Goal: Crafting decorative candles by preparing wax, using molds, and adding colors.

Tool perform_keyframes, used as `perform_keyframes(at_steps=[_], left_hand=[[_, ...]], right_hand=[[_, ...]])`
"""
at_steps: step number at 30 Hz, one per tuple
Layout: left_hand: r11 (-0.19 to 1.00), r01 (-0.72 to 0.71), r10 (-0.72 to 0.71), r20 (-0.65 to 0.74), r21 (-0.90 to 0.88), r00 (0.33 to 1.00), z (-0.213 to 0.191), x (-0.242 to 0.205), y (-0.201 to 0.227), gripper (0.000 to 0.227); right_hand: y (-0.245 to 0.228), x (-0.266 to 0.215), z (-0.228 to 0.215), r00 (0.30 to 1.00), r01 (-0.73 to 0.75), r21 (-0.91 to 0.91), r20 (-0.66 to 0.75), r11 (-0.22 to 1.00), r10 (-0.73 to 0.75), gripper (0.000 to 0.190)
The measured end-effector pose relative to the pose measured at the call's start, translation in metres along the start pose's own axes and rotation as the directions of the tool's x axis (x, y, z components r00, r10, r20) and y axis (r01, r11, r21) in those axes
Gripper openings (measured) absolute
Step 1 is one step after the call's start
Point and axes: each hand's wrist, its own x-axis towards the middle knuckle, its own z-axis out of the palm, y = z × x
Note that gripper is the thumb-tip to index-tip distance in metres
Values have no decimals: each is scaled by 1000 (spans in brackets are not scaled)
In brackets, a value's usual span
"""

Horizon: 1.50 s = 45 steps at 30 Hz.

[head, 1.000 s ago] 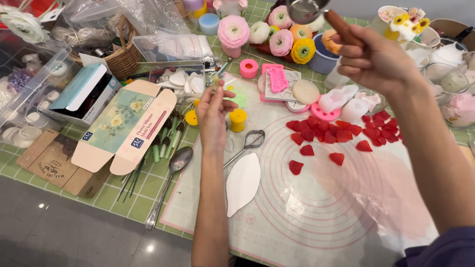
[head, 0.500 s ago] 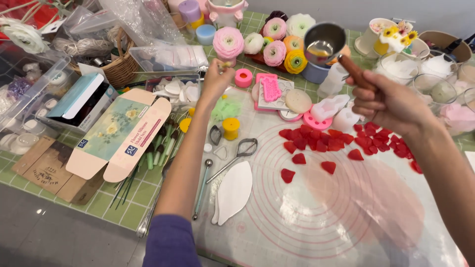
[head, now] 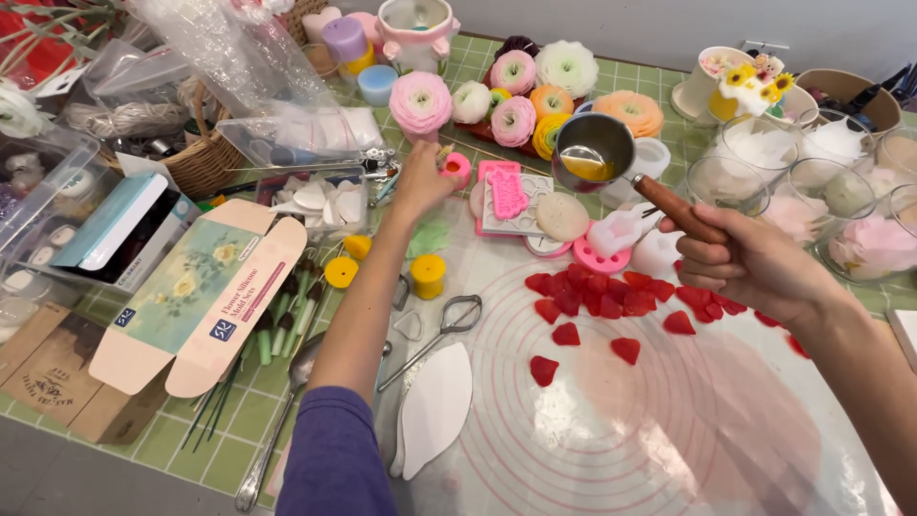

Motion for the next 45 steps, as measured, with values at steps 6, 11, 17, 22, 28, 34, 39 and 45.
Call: perform_keyframes(at_steps=[6, 11, 17, 22, 28, 34, 39, 45], left_hand=[[989, 57, -81, 181, 137, 980, 12, -2, -7, 50], [992, 99, -109, 132, 84, 985, -5, -5, -3, 52], [991, 133, -136, 127, 32, 983, -24, -17, -1, 49], [993, 118, -116, 104, -10, 988, -13, -16, -7, 50], [991, 130, -134, 107, 44, 985, -10, -18, -4, 52], [997, 61, -57, 92, -41, 994, -20, -22, -11, 54], [923, 268, -267, 40, -278, 963, -12, -13, -31, 36], [162, 330, -674, 140, -930, 725, 31, 27, -95, 28]], right_hand=[[4, -1, -11, 999, -9, -6, -44, 1000, 9, 34], [5, 0, -6, 1000, -1, -2, -20, 1000, 1, 34], [8, 10, 7, 999, 12, 15, 43, 1000, -12, 32], [10, 22, 26, 996, 22, -31, 88, 999, -19, 35], [9, 32, 52, 1000, -16, -124, 12, 992, 17, 36], [16, 48, 68, 999, 19, -137, 30, 990, -15, 35], [21, 56, 68, 999, 52, -119, 20, 992, -50, 34], [6, 31, 75, 996, 75, -91, -41, 993, -79, 32]])
